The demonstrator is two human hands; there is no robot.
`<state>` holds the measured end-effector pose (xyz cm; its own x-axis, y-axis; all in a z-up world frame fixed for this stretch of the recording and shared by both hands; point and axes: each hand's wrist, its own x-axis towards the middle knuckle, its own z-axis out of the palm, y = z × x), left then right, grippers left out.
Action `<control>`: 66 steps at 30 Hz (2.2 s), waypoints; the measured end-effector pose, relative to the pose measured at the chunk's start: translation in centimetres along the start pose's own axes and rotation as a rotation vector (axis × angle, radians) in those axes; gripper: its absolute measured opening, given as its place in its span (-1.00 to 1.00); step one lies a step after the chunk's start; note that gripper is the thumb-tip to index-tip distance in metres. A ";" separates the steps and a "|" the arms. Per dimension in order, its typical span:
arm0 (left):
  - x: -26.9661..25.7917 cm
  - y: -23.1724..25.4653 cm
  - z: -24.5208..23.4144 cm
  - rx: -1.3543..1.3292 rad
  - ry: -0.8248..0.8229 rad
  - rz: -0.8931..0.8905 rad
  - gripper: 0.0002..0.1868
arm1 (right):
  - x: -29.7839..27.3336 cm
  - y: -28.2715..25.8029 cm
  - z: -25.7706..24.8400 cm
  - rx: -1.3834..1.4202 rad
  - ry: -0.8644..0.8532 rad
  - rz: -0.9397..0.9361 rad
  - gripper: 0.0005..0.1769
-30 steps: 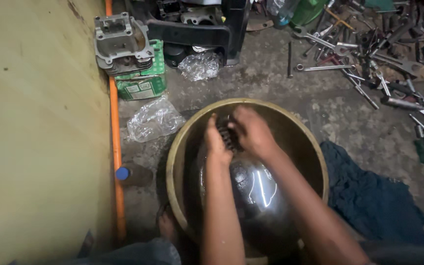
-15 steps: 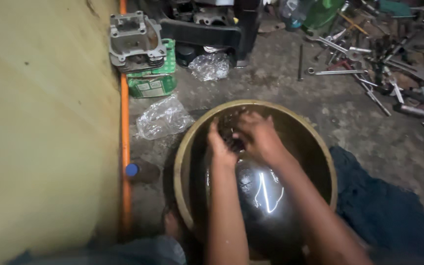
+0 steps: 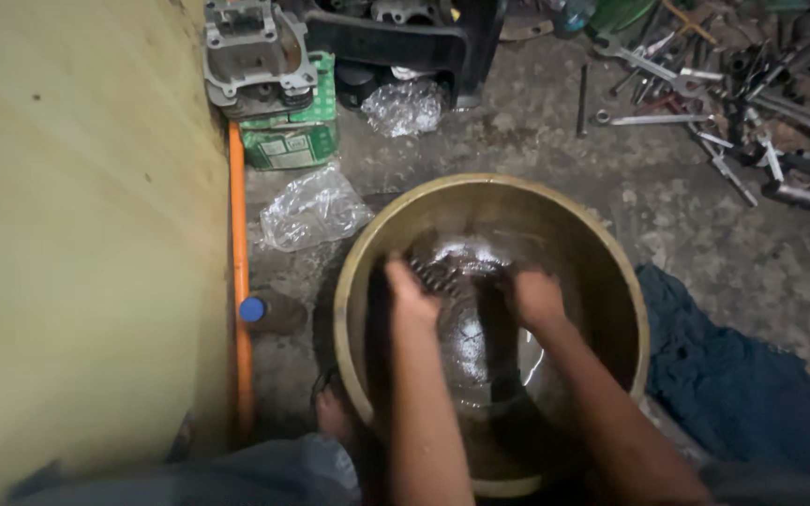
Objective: The person scrubs a metal chain with a brush in a bucket of liquid. They repeatedly dip the chain into the liquid and scrub it with the brush, lifting it occasionally to inspect the links.
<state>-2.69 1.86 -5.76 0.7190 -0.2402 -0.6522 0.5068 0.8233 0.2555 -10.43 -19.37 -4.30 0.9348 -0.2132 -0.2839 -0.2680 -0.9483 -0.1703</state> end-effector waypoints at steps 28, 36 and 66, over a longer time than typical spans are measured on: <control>-4.0 0.6 2.9 -0.103 -0.424 -0.032 -0.48 | -4.1 -6.2 -13.9 0.317 -0.621 -0.285 -0.38; -2.4 -1.3 3.4 0.049 -0.346 -0.106 -0.65 | -2.4 -10.5 -17.0 0.042 0.262 -0.384 -0.56; 0.5 2.4 4.8 0.257 -0.087 0.047 -0.39 | -0.5 -13.7 -12.3 0.270 0.275 -0.569 -0.47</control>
<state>1.20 1.21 -2.07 0.7769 -0.2573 -0.5747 0.5682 0.6798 0.4637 -4.37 -9.18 9.78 0.9628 0.2151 0.1636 0.2674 -0.8459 -0.4614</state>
